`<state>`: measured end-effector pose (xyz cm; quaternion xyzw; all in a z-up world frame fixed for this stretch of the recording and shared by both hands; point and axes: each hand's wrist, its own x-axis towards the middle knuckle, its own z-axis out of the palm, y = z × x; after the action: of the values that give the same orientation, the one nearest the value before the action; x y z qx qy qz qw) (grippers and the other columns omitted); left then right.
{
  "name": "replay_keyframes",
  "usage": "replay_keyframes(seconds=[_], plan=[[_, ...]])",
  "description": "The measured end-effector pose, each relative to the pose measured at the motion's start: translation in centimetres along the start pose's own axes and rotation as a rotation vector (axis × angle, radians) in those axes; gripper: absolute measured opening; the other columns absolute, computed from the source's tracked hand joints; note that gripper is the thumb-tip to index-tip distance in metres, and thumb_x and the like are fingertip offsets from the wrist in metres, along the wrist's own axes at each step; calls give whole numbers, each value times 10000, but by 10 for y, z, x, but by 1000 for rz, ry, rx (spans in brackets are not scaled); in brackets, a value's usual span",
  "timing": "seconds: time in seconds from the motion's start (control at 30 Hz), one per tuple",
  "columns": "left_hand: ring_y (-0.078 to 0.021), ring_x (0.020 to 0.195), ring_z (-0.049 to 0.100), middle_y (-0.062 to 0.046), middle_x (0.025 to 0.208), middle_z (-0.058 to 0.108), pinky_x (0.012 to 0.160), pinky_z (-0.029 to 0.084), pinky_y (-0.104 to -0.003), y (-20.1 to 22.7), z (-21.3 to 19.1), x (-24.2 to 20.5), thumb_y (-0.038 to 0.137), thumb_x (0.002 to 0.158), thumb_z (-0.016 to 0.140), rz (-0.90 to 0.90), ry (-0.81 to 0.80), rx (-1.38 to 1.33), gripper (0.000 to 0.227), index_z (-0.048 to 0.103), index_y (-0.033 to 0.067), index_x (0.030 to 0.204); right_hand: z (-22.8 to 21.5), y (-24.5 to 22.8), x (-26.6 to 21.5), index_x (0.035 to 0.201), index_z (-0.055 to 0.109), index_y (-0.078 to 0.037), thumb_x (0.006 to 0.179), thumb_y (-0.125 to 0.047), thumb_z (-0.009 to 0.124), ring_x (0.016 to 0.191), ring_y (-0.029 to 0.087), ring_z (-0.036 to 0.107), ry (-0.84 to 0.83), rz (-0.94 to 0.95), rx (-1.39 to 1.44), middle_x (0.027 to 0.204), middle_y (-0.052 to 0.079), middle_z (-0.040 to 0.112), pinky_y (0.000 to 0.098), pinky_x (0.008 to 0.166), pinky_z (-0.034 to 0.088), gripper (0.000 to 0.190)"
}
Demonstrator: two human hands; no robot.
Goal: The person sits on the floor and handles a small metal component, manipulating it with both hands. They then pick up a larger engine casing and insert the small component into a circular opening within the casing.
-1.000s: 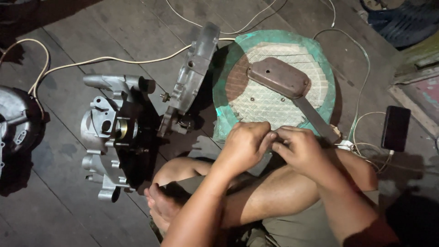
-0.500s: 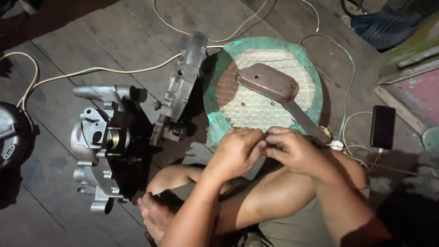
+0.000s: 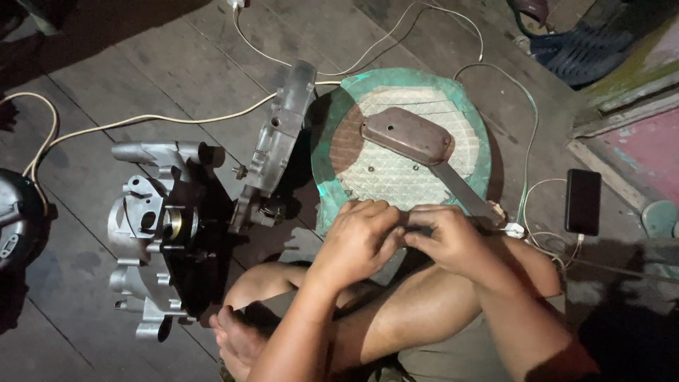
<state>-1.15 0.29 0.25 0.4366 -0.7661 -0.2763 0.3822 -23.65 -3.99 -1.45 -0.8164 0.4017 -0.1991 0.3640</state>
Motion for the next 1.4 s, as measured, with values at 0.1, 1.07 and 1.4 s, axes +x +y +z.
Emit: replay_keyframes(seconds=[0.1, 1.07, 1.4], plan=[[-354, 823, 667, -98, 763, 597, 823, 489, -478, -2, 4, 0, 302, 919, 592, -20, 9, 25, 160, 574, 143, 907, -4, -6, 2, 843, 797, -132, 827, -196, 774, 749, 350, 756, -49, -5, 39, 731, 79, 773, 463, 685, 586, 70], [-329, 709, 719, -98, 619, 646, 905, 508, -438, -13, 23, -3, 363, 986, 594, -115, 32, 121, 312, 595, 147, 760, -8, -22, 1, 815, 759, -156, 825, -252, 795, 745, 277, 764, -8, 28, -96, 732, 21, 763, 387, 685, 587, 102], [-396, 818, 688, -129, 744, 631, 858, 497, -505, -7, 9, -1, 288, 959, 582, -149, -96, -35, 163, 545, 141, 900, -6, -17, -2, 935, 765, -187, 844, -283, 775, 817, 274, 753, -16, 10, -196, 799, 23, 758, 410, 718, 587, 133]])
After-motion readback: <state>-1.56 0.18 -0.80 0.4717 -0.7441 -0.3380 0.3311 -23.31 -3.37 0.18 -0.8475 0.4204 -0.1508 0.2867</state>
